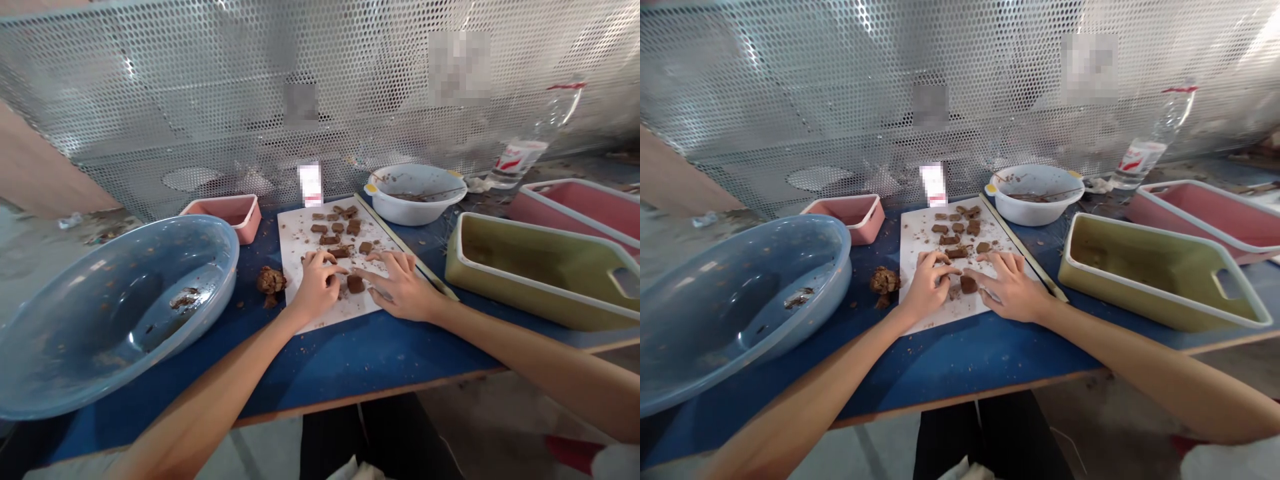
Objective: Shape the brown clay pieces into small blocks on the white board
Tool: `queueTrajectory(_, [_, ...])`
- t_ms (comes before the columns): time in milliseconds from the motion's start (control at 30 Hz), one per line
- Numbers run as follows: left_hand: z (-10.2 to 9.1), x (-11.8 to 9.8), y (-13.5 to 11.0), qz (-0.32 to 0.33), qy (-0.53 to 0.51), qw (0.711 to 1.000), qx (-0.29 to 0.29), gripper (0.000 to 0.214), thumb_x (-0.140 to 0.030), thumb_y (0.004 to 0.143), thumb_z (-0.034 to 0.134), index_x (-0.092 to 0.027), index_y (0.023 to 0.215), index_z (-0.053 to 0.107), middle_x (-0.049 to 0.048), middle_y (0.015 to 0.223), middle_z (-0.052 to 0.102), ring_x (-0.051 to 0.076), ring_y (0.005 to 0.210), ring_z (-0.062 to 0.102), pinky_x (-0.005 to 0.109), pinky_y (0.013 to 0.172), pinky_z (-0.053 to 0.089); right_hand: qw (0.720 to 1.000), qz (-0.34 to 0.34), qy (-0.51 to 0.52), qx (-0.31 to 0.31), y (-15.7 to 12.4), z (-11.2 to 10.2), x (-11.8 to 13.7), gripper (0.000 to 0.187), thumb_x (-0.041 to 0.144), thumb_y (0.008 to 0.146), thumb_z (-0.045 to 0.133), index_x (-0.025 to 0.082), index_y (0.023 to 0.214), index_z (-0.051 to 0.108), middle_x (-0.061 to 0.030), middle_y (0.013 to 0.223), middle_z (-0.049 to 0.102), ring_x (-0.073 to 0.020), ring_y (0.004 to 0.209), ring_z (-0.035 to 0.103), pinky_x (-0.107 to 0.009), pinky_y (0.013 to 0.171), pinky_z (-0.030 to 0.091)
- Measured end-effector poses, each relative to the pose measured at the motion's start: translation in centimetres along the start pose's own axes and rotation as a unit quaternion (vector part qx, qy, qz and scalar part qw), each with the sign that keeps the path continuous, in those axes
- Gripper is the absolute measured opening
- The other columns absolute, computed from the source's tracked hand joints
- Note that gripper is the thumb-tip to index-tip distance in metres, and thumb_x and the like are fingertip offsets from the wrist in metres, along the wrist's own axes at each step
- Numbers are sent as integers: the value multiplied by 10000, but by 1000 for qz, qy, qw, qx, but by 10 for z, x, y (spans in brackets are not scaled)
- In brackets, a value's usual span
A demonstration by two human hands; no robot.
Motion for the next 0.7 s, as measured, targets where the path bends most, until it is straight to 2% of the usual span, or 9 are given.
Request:
queueTrajectory(67, [0,0,0,-1,-2,1000,0,373,-16,904,556,-230,1015,840,97,1177,630,302,1215,522,550,1123,500,1000,-4,2,11,1,1,1,438,292,1071,553,314,1499,645,-167,1508,522,-393,1359,504,-561,1038,420])
queueTrajectory(200, [0,1,0,-4,-1,1000,-4,377,-10,902,551,-227,1007,841,98,1185,630,302,1220,520,554,1134,495,1000,16,1,-24,2,-2,-2,322,306,1079,553,276,1338,741,-166,1444,566,-391,1347,527,-573,1033,417])
queueTrajectory(367, [-1,1,0,-5,-2,1000,-6,350,-19,913,561,-222,1002,830,100,1168,632,303,1204,527,557,1107,507,1000,8,-10,20,2,4,2,423,323,1080,533,293,1487,646,-175,1518,519,-399,1366,504,-587,1047,438])
queueTrajectory(500, [-2,1,0,-7,-7,1000,-12,348,-13,914,557,-220,985,827,104,1163,628,307,1201,530,555,1087,512,999,43,-8,-14,4,0,2,300,305,1061,560,256,1293,744,-168,1452,563,-391,1334,513,-587,1062,429])
queueTrajectory(567, [-2,0,0,-8,-6,1000,-13,349,-7,912,555,-221,979,823,105,1161,629,308,1203,529,552,1084,516,999,43,-4,-6,5,1,3,327,322,1071,543,256,1339,718,-177,1459,549,-393,1335,513,-589,1049,433])
queueTrajectory(700, [-3,0,1,-9,-7,1000,-16,346,-8,905,562,-226,976,821,101,1149,626,302,1185,535,550,1084,523,999,11,-1,53,7,10,8,425,375,1083,512,311,1492,610,-176,1551,473,-407,1398,477,-584,1046,436])
Point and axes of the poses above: each hand's wrist, its own y-axis towards the middle knuckle, its own z-axis out of the palm, x = y × z, the point moved 6 cm from there along y, towards the middle knuckle
